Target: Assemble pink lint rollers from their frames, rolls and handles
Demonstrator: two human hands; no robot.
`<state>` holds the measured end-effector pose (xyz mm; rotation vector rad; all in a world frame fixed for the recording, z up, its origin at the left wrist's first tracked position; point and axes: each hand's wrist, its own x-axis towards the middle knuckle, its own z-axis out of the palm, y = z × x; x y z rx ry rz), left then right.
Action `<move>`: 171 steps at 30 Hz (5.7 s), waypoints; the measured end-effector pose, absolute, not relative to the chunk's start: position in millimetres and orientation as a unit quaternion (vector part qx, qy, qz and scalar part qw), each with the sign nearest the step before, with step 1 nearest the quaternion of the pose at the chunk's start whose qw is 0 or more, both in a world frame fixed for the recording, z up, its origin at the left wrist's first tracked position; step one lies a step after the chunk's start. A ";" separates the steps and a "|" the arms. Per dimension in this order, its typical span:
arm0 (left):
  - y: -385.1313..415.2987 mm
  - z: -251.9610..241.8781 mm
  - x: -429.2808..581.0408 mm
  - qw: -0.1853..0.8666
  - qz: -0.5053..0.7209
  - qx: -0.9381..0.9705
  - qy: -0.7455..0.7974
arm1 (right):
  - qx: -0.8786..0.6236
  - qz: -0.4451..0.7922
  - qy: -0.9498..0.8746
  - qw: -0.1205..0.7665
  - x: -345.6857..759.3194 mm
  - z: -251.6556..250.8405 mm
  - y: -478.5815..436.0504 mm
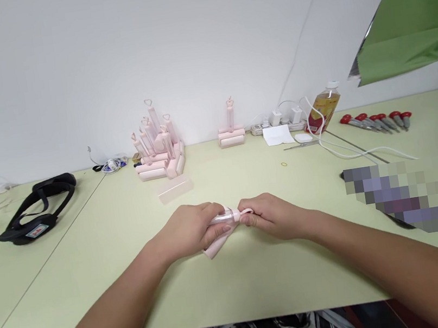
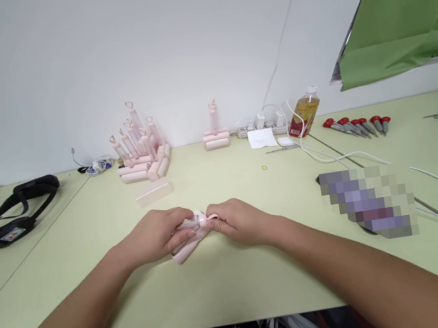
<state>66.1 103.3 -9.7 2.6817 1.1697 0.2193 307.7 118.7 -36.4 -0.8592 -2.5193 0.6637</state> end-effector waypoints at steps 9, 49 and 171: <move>96.1 -6.5 69.0 0.068 0.040 0.924 0.374 | -0.255 0.136 -0.941 0.176 306.2 -39.5 113.6; 92.0 -23.2 71.9 0.299 0.397 0.804 0.327 | -0.298 0.300 -0.864 0.273 304.7 -40.7 107.5; 89.5 7.2 79.1 0.748 0.132 0.505 0.410 | -0.293 0.088 -0.914 0.266 299.9 -39.5 103.5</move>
